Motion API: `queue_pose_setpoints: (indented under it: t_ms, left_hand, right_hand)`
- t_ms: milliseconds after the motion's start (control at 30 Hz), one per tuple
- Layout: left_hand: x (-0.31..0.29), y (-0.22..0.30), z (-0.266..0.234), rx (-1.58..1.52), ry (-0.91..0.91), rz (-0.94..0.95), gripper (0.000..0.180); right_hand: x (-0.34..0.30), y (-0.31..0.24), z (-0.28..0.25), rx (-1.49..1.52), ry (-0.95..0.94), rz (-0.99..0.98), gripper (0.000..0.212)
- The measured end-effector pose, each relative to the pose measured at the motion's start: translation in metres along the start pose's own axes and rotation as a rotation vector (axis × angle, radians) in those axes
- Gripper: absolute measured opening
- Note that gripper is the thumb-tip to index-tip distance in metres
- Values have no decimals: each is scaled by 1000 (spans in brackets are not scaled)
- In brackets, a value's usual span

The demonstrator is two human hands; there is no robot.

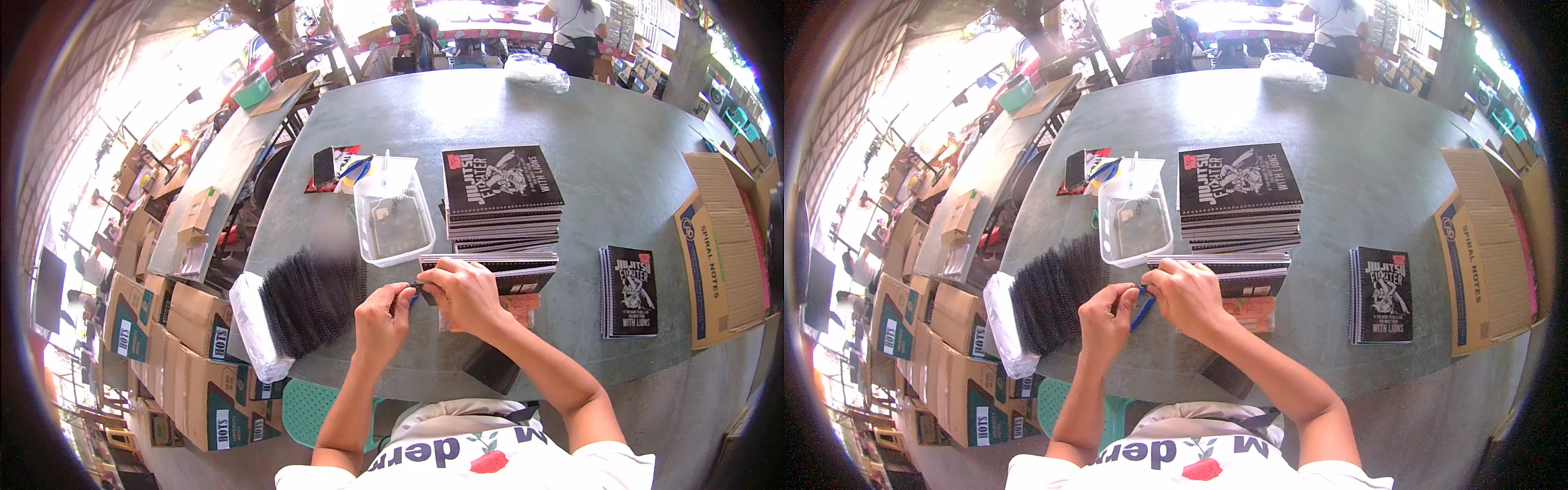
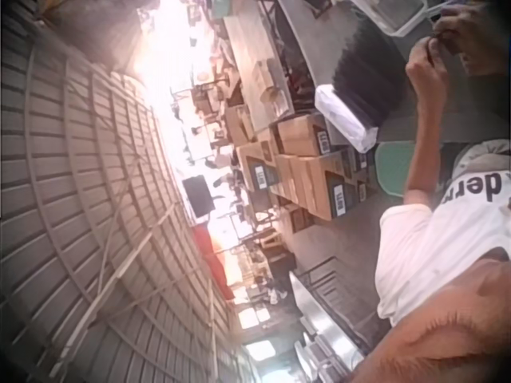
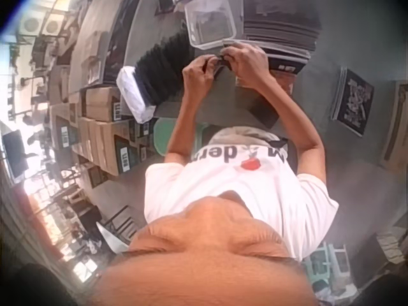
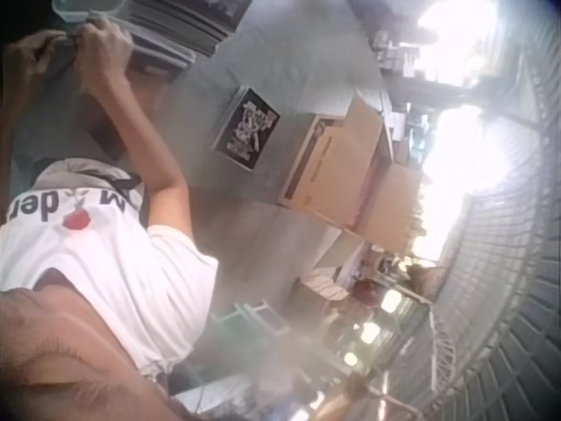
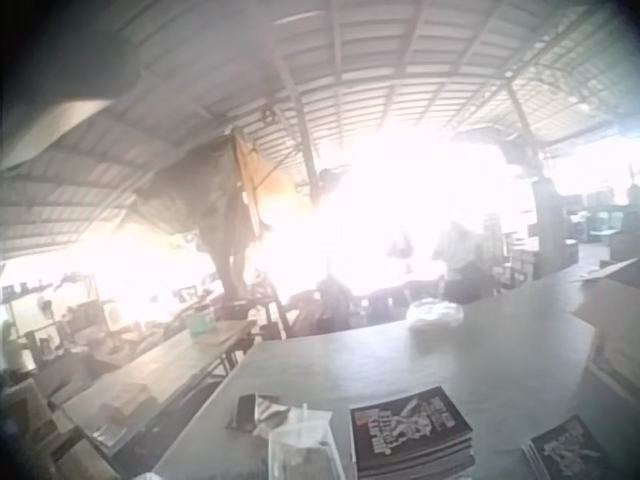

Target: The person inserts plastic spiral coils into the holes of printed notebook covers and pages, then trims the excess coil with pliers and stacks the finished products.

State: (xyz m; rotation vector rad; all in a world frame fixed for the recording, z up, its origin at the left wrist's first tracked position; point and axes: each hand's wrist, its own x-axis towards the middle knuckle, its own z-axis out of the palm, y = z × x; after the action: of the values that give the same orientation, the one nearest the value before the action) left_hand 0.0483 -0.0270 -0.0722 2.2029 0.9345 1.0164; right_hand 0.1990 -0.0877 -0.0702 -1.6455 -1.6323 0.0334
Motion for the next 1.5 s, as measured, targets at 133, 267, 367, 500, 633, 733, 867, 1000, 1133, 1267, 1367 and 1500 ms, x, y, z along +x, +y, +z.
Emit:
queue_pose_setpoints:
  t_ms: [133, 267, 367, 500, 633, 733, 867, 1000, 1133, 1267, 1367, 1500]
  left_hand:
    - [-3, -11, 8, 66, 117, 238, 18]
    - [4, -18, 3, -270, -93, -197, 16]
    - [10, -19, -6, -305, -226, -298, 20]
    - [6, -28, 3, -35, 41, 216, 27]
    - [16, -24, -19, -262, -308, -206, 31]
    - [17, -29, -35, -301, -424, -292, 31]
    - [11, -35, -24, -202, -274, -40, 31]
    - [9, -36, -4, -39, 3, 361, 29]
    - [16, -30, -22, -184, -302, -170, 29]
    - [14, -31, -38, -44, -283, 20, 32]
    - [20, -19, -29, -121, -196, -12, 26]
    - [15, -37, -31, -120, -357, 27, 26]
  right_hand:
    - [-1, 0, 0, -23, -24, -13, 12]
    - [-3, 3, 0, -19, 2, -86, 12]
    - [-6, 4, 1, -6, 24, -106, 14]
    - [-2, -4, 8, -4, 48, -162, 15]
    - [-3, -1, 10, -55, 29, -149, 18]
    - [-5, 1, 9, -61, -55, -149, 20]
    - [-3, -8, 9, -60, -83, -123, 18]
    - [1, -14, 6, -203, -148, -64, 16]
    - [4, 2, 12, -88, -59, -129, 24]
    - [0, 2, 7, -133, -67, -129, 22]
    - [1, 0, 11, -195, -153, -86, 27]
    - [7, -11, -9, -122, -257, 6, 27]
